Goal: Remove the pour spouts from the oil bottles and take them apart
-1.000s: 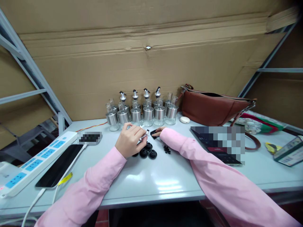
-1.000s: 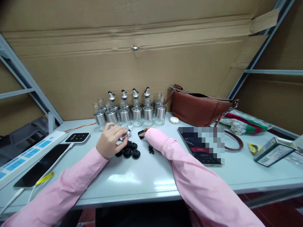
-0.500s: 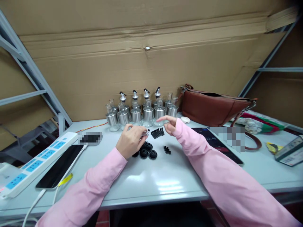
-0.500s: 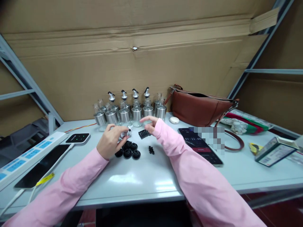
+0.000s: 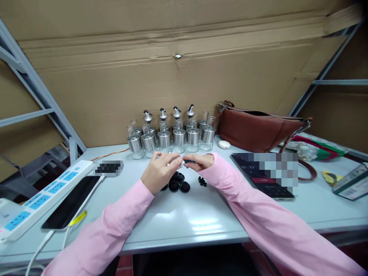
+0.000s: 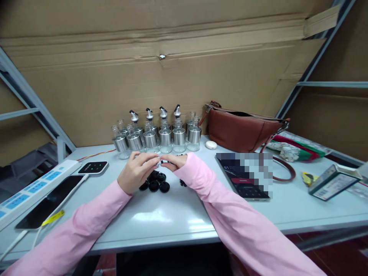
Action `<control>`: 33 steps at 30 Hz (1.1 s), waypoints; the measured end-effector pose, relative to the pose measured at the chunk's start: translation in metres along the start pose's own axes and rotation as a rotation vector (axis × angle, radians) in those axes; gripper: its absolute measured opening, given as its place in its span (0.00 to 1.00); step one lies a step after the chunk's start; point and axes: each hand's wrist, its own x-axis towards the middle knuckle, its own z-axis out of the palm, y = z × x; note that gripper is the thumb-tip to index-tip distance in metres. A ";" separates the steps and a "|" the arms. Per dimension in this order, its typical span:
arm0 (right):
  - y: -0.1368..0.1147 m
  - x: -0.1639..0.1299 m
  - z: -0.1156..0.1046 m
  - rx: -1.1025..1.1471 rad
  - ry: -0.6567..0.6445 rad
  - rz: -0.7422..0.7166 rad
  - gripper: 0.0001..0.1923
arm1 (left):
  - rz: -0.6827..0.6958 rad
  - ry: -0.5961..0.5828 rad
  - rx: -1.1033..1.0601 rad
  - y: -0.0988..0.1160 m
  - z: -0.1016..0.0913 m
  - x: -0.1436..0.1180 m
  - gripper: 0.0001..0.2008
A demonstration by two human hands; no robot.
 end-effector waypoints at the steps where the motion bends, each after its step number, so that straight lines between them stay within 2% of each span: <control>1: 0.000 0.000 0.000 -0.030 -0.018 -0.055 0.17 | -0.002 -0.005 -0.006 0.000 0.001 0.000 0.07; 3: 0.000 0.002 -0.002 -0.085 -0.065 -0.142 0.17 | -0.001 -0.017 -0.026 0.001 0.001 0.000 0.08; 5: 0.000 0.003 -0.002 -0.124 -0.113 -0.167 0.17 | 0.011 -0.025 -0.040 0.002 0.001 0.001 0.08; 11: -0.003 0.001 0.000 0.016 -0.261 0.009 0.23 | 0.037 -0.040 -0.006 0.004 -0.002 0.004 0.08; 16: -0.009 0.002 -0.009 -0.024 -0.198 -0.046 0.15 | 0.073 -0.054 -0.048 0.005 -0.003 0.003 0.05; 23: -0.016 -0.002 0.000 -0.135 0.000 -0.063 0.10 | -0.025 0.015 -0.123 0.004 -0.003 0.001 0.07; 28: -0.021 -0.002 0.006 -0.107 -0.025 -0.074 0.12 | -0.013 0.058 -0.130 0.006 -0.002 0.002 0.04; 33: -0.028 -0.001 0.007 -0.052 -0.109 0.035 0.15 | 0.002 0.090 -0.160 0.007 -0.002 0.002 0.05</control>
